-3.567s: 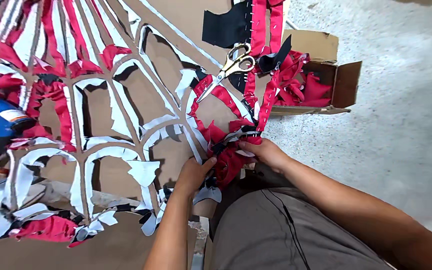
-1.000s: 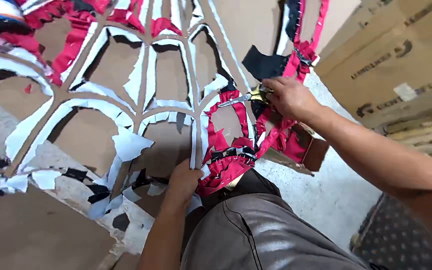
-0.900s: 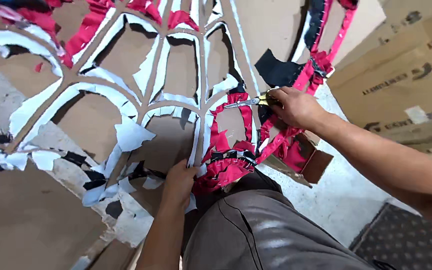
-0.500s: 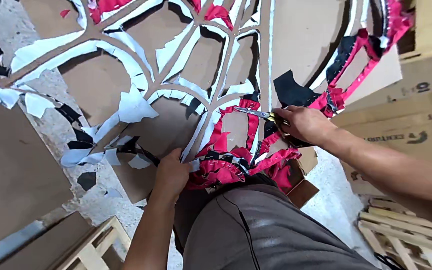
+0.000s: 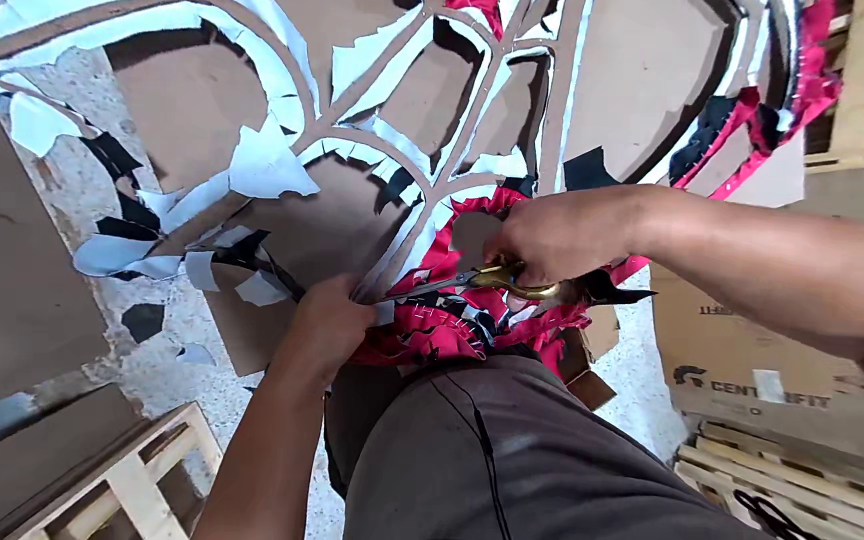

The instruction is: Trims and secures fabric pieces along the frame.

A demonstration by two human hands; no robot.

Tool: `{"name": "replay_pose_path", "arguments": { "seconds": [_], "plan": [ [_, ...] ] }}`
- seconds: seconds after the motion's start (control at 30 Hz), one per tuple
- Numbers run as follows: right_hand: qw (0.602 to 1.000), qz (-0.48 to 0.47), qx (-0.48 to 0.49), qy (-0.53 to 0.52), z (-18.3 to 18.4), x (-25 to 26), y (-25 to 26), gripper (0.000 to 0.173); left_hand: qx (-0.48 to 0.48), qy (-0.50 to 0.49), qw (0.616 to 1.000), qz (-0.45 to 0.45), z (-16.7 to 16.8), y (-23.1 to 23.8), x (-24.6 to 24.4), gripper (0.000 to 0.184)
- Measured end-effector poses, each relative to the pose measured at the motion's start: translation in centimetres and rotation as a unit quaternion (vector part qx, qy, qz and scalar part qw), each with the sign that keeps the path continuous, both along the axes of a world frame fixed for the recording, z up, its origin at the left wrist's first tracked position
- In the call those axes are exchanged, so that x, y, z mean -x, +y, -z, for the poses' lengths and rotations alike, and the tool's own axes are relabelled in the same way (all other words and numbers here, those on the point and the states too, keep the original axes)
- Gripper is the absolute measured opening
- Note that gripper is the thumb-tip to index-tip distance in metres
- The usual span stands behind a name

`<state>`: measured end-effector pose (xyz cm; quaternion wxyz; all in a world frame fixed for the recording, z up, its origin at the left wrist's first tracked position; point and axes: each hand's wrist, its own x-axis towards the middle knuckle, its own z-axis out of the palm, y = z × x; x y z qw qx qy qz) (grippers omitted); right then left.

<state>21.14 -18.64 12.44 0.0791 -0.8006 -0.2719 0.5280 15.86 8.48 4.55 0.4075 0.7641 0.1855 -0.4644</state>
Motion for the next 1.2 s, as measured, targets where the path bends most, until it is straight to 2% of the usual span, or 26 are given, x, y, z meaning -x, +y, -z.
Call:
{"name": "replay_pose_path", "arguments": {
  "seconds": [0.1, 0.23, 0.4, 0.77, 0.97, 1.07, 1.2],
  "plan": [
    [0.999, -0.032, 0.009, 0.018, 0.0, -1.3, 1.2, 0.018, 0.007, 0.000, 1.000, -0.004, 0.1, 0.1, 0.0, 0.041],
    [0.997, -0.065, 0.014, 0.026, 0.5, -2.3, 1.8, 0.023, 0.003, -0.003, 1.000, 0.006, 0.7, 0.1, 0.0, 0.038],
    [0.996, -0.083, 0.021, 0.018, 0.3, -2.3, 1.8, 0.017, 0.000, 0.001, 1.000, 0.011, 1.0, 0.2, -0.1, 0.036],
    [0.993, -0.094, -0.064, -0.008, 3.2, -2.5, 0.6, 0.016, -0.002, 0.006, 1.000, 0.012, 1.4, 0.4, -0.3, 0.032],
    [0.990, -0.121, -0.059, -0.028, 2.8, -2.6, 0.7, 0.015, -0.003, 0.005, 1.000, 0.018, 1.2, 0.5, -0.5, 0.029],
    [0.995, -0.085, -0.050, -0.029, 1.7, -2.3, -1.1, 0.016, -0.020, 0.010, 0.999, 0.033, 1.7, 0.6, -0.7, 0.030],
    [0.995, 0.037, -0.049, -0.073, 0.9, -0.4, -6.3, 0.018, 0.026, 0.035, 0.998, 0.038, 2.4, 0.3, -2.0, 0.028]
  ]
}}
